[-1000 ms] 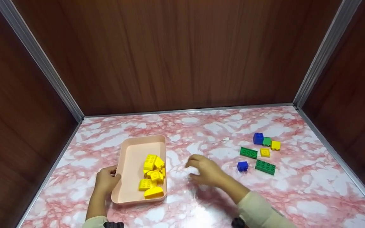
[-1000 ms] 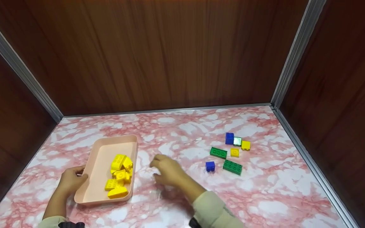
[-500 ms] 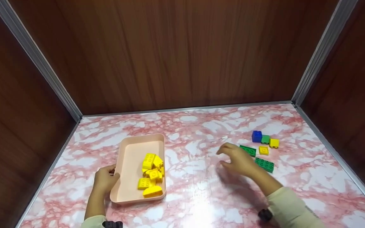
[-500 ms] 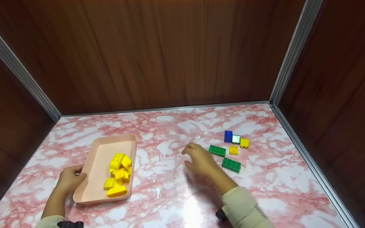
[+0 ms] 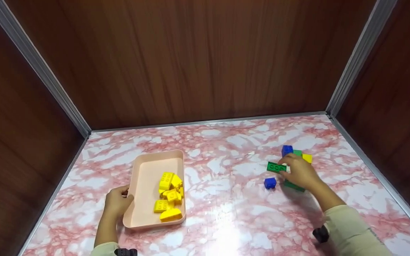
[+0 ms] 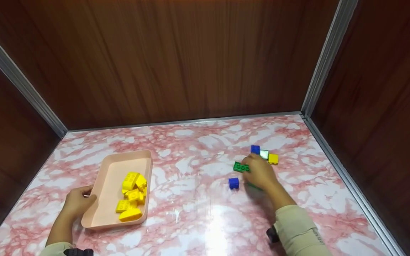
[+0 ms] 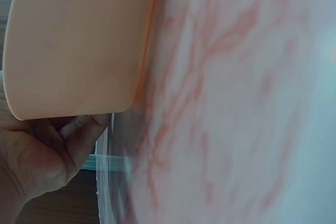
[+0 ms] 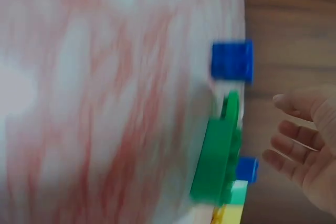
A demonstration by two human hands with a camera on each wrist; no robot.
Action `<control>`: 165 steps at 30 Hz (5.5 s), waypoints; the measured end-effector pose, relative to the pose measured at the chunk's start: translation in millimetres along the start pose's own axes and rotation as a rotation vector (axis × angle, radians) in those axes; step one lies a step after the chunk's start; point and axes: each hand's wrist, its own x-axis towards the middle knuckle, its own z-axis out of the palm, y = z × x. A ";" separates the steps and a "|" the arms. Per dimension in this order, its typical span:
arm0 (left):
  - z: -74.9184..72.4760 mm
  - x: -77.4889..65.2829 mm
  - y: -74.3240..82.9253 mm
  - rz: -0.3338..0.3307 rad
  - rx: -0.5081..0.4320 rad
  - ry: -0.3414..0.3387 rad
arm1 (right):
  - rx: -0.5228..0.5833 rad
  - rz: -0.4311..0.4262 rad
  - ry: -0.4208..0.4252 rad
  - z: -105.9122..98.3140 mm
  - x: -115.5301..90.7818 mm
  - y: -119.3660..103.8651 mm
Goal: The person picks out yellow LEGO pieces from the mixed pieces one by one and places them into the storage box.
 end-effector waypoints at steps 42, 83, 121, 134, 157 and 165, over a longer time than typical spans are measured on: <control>-1.1 -0.3 0.9 -0.012 0.005 -0.035 | 0.021 0.182 -0.213 -10.5 19.2 49.6; -1.0 0.6 0.8 0.014 0.031 -0.002 | -0.024 -0.433 -0.090 8.4 70.9 -88.6; 1.6 0.1 2.4 -0.003 -0.007 0.006 | -0.062 -0.643 -0.309 116.7 78.0 -262.4; -0.2 -0.2 1.4 0.000 0.011 -0.004 | -0.081 -0.626 -0.310 110.1 76.7 -264.2; -0.3 -1.2 0.4 0.000 0.014 -0.022 | 0.010 -0.692 -0.124 59.9 64.7 -191.7; -0.5 0.5 -0.2 0.004 0.017 -0.002 | 0.109 -0.645 -0.015 42.8 49.5 -137.7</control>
